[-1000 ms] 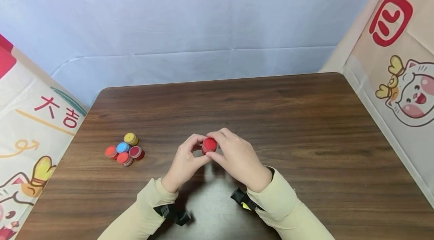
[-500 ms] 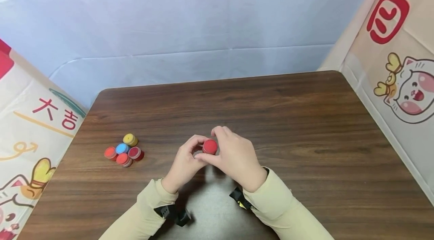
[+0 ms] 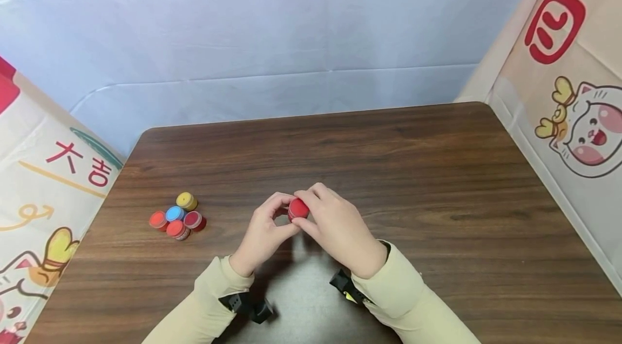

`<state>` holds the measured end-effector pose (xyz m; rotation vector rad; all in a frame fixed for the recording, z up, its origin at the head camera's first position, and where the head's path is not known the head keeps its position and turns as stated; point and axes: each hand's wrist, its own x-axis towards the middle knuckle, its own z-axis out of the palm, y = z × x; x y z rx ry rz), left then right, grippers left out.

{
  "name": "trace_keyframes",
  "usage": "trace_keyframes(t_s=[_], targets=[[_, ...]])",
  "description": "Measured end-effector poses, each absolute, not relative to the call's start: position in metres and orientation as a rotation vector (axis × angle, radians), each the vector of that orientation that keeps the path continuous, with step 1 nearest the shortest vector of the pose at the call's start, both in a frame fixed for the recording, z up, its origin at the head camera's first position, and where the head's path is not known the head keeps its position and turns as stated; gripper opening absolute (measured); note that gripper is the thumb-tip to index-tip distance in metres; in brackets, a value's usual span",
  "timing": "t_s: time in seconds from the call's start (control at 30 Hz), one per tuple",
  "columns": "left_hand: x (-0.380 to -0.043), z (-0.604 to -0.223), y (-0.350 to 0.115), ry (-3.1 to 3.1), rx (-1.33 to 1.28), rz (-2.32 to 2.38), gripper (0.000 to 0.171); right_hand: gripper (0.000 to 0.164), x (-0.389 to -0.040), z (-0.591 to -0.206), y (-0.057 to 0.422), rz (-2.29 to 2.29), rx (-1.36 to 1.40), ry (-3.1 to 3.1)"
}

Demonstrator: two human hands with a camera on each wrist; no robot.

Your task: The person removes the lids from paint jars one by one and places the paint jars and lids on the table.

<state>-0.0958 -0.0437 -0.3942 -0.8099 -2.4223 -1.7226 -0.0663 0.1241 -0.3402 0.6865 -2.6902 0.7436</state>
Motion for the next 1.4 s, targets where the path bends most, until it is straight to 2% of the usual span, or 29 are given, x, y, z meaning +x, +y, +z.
trace_keyframes(t_s=[0.1,0.23,0.3,0.4,0.53,0.6,0.77,0.97,1.13,1.3,1.4], targets=[[-0.096,-0.393,-0.044,-2.414,-0.803,-1.727,0.030,0.037,-0.067,-0.338,0.129,0.845,0.808,-2.660],[-0.095,-0.392,-0.044,-2.413,-0.789,-1.750,0.031,0.028,-0.068,-0.337,0.133,1.029,0.937,-2.603],[-0.094,-0.392,-0.043,-2.415,-0.782,-1.757,0.032,0.029,-0.068,-0.338,0.134,1.123,0.939,-2.592],[-0.093,-0.391,-0.043,-2.428,-0.789,-1.756,0.030,0.022,-0.068,-0.340,0.131,1.117,0.824,-2.599],[-0.092,-0.392,-0.042,-2.455,-0.843,-1.699,0.029,0.055,-0.067,-0.348,0.121,0.796,0.553,-2.562],[-0.091,-0.391,-0.042,-2.451,-0.883,-1.672,0.028,0.060,-0.067,-0.353,0.117,0.618,0.447,-2.519],[-0.091,-0.391,-0.040,-2.416,-0.969,-1.650,0.026,0.048,-0.063,-0.353,0.114,0.486,0.405,-2.532],[-0.092,-0.397,-0.043,-2.463,-0.944,-1.620,0.024,0.027,-0.055,-0.342,0.118,0.595,0.617,-2.696],[-0.096,-0.396,-0.045,-2.430,-0.916,-1.628,0.029,0.026,-0.058,-0.336,0.123,0.807,0.868,-2.674],[-0.098,-0.395,-0.045,-2.399,-0.921,-1.682,0.027,0.031,-0.060,-0.335,0.126,1.082,0.975,-2.651],[-0.095,-0.386,-0.044,-2.396,-0.904,-1.692,0.028,0.020,-0.060,-0.334,0.125,1.236,0.953,-2.582]])
